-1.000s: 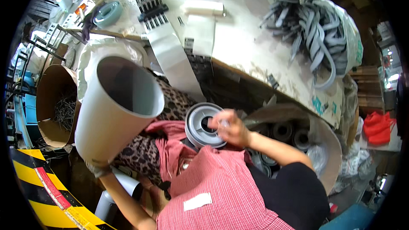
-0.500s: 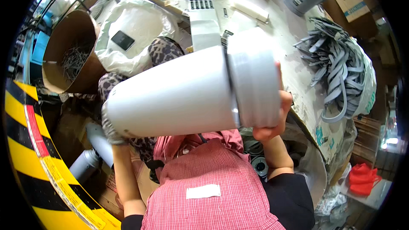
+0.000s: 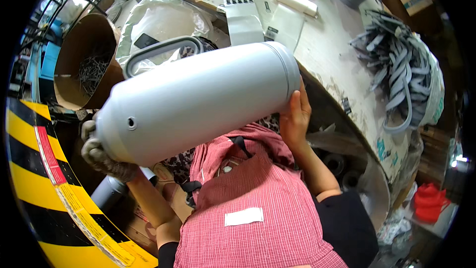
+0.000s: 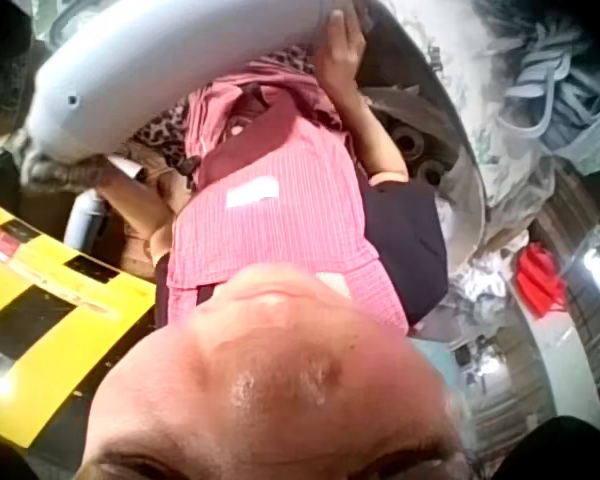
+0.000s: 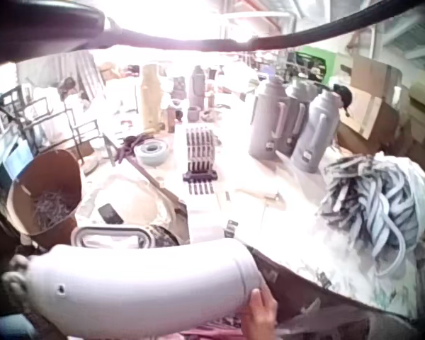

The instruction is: The person assembles thermos flasks by fitting inner components and seals, attaching handles, and applying adhesive labels to the flask bodies by hand.

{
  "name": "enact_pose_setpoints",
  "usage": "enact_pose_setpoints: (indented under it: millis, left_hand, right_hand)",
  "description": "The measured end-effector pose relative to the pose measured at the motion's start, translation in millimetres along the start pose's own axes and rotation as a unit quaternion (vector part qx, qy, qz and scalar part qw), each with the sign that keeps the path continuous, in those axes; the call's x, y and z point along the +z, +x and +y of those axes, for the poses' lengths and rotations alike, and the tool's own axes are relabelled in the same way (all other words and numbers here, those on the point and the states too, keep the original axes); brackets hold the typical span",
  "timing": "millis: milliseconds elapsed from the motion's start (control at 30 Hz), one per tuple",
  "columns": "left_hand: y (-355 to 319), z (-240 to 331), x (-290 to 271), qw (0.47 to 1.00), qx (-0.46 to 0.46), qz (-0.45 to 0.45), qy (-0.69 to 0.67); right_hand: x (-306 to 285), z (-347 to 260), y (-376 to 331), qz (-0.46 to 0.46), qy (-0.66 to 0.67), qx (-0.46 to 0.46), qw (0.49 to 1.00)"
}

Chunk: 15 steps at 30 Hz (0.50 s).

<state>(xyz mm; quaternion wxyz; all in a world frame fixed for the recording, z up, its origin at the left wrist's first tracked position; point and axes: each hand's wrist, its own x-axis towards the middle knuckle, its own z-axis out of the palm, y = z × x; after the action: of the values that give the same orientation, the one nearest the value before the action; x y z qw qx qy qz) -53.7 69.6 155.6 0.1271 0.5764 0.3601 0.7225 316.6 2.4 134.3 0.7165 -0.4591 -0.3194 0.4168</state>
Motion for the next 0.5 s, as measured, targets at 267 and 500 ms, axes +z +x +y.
enact_pose_setpoints:
  millis: [267, 500]
  left_hand:
    - [22.6, -17.1, 0.1, 0.943, 0.027, -0.228, 0.239]
    - [27.4, -26.6, 42.6, 0.974, 0.102, -0.171, 0.11]
  right_hand:
    - [-21.0, 4.9, 60.7, -0.161, 0.01, -0.096, 0.982]
    - [-29.4, -22.6, 71.6, -0.052, 0.07, -0.119, 0.989]
